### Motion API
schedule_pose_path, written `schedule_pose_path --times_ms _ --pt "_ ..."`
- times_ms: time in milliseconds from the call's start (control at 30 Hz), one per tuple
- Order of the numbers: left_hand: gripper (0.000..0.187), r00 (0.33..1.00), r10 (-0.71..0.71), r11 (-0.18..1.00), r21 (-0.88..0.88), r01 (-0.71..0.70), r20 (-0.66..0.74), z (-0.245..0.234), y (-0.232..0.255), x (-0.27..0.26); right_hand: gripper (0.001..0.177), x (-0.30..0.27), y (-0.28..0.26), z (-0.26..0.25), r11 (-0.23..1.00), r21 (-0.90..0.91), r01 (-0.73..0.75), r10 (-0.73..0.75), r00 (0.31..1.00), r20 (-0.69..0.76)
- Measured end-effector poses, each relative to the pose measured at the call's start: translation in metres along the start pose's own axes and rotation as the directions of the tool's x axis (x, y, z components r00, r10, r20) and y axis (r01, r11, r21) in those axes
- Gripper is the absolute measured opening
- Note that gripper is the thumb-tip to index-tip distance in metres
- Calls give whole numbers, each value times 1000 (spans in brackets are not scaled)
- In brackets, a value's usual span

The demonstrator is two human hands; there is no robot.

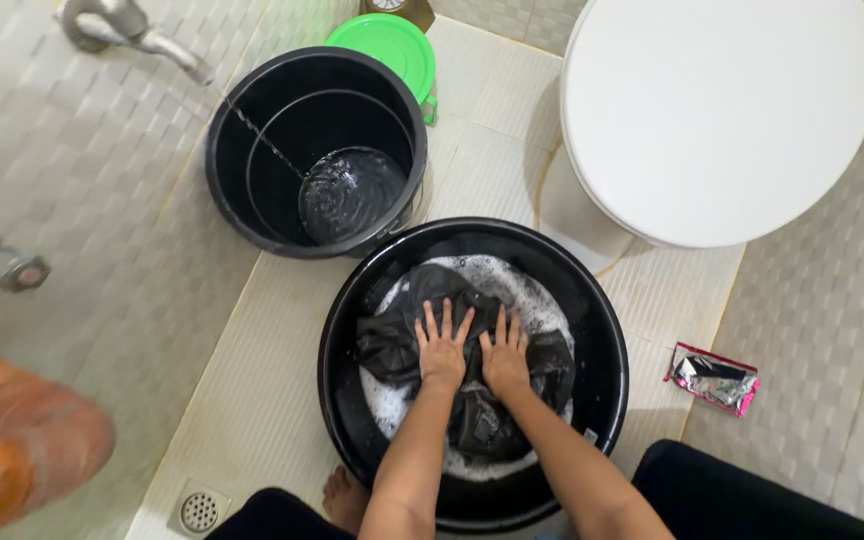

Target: The person hand washes a dark garment in a black bucket filled with soapy water, repeatedly scrubbing and wringing the fabric. They then rinse the garment by pouring clean water over it from a green bucket using a blue scoop.

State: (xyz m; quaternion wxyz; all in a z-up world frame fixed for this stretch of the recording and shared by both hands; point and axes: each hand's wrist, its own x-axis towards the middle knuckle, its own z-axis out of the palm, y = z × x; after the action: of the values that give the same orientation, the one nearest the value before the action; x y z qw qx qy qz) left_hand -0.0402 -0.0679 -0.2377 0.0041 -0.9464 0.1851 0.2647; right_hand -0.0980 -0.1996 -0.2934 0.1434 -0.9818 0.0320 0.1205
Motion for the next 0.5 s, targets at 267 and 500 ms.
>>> schedule_pose_path --times_ms 267,500 --pt "95 911 -74 994 103 35 407 4 -1 49 47 19 14 47 996 -2 -93 88 928 362" --pt "69 962 -102 872 -442 209 254 -37 -54 57 68 -1 71 13 728 684 -36 73 997 -25"
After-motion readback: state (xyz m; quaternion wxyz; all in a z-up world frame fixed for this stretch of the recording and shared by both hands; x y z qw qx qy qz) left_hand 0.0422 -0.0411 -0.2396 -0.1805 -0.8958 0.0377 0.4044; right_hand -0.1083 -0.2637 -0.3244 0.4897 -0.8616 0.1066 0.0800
